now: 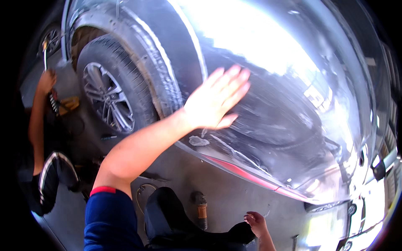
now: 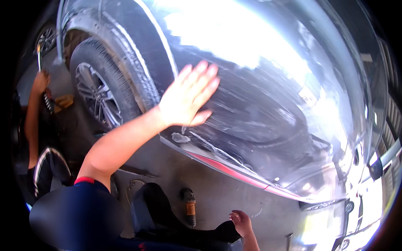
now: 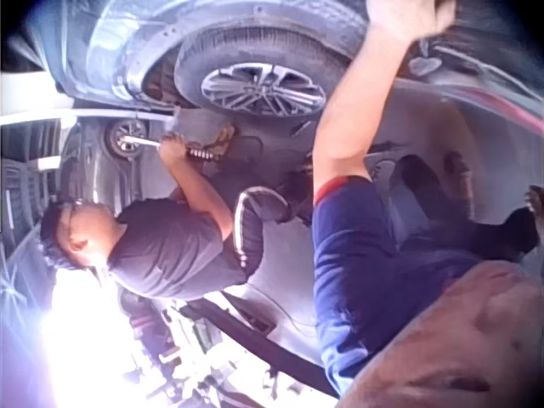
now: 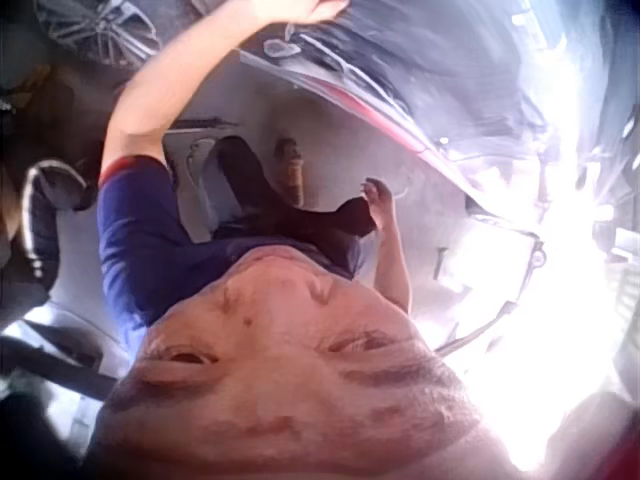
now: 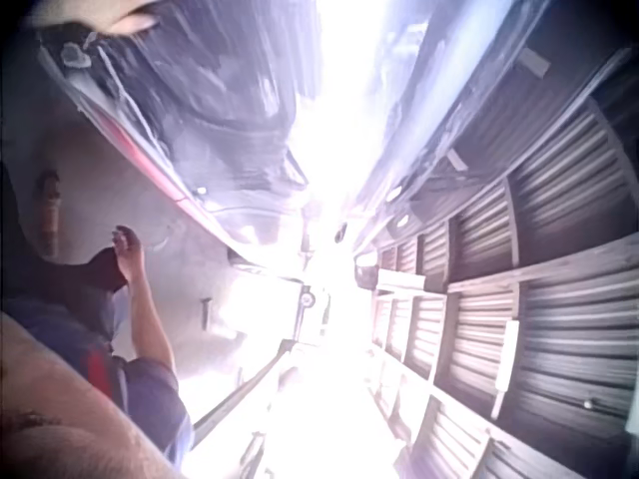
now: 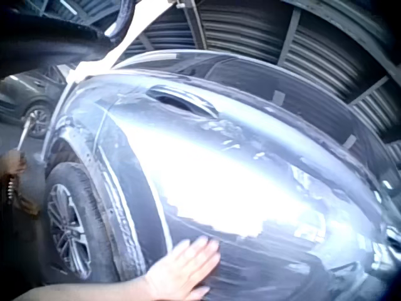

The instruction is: The person uses a power sander on a car door, then applies a spot welder and puller tool to several locations on the door to address dents, and finally prepares a handheld tool with small metal components from a yellow box.

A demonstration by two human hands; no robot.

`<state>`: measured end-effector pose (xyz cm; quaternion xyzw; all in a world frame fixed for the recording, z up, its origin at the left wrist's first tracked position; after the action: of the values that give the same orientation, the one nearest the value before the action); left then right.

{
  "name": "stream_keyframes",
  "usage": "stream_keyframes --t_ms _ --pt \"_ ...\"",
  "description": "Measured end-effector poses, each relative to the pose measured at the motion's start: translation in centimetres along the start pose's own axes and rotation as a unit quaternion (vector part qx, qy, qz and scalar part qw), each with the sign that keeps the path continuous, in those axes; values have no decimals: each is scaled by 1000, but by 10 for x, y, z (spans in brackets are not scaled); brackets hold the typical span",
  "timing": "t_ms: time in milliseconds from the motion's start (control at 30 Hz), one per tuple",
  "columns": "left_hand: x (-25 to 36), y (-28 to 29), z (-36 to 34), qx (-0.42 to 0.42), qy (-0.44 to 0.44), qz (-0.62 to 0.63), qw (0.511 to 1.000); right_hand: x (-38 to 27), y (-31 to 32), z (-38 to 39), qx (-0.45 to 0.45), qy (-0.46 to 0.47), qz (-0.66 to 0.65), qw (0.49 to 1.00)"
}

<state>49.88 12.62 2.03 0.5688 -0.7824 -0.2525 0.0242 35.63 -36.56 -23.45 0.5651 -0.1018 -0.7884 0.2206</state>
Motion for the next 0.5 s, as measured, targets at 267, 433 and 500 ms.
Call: stream_keyframes --t_ms 267,433,500 --pt "-87 65 -122 225 176 -257 923 1 -9 17 6 16 19 1000" --pt "41 37 -179 141 65 -77 985 -2 6 23 35 30 -40 998" --pt "95 11 -164 71 10 2 997 5 12 21 47 34 -53 997"
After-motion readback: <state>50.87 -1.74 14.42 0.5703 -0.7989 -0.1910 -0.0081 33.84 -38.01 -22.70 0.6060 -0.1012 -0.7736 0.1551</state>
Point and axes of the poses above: each hand's wrist, its own z-axis away from the middle knuckle, its own y-axis out of the back of the hand, x = y × z, the point moved 4 cm from there along -z, towards the middle knuckle, and after that the axes turned 3 degrees about -z, right-handed, at the moved point
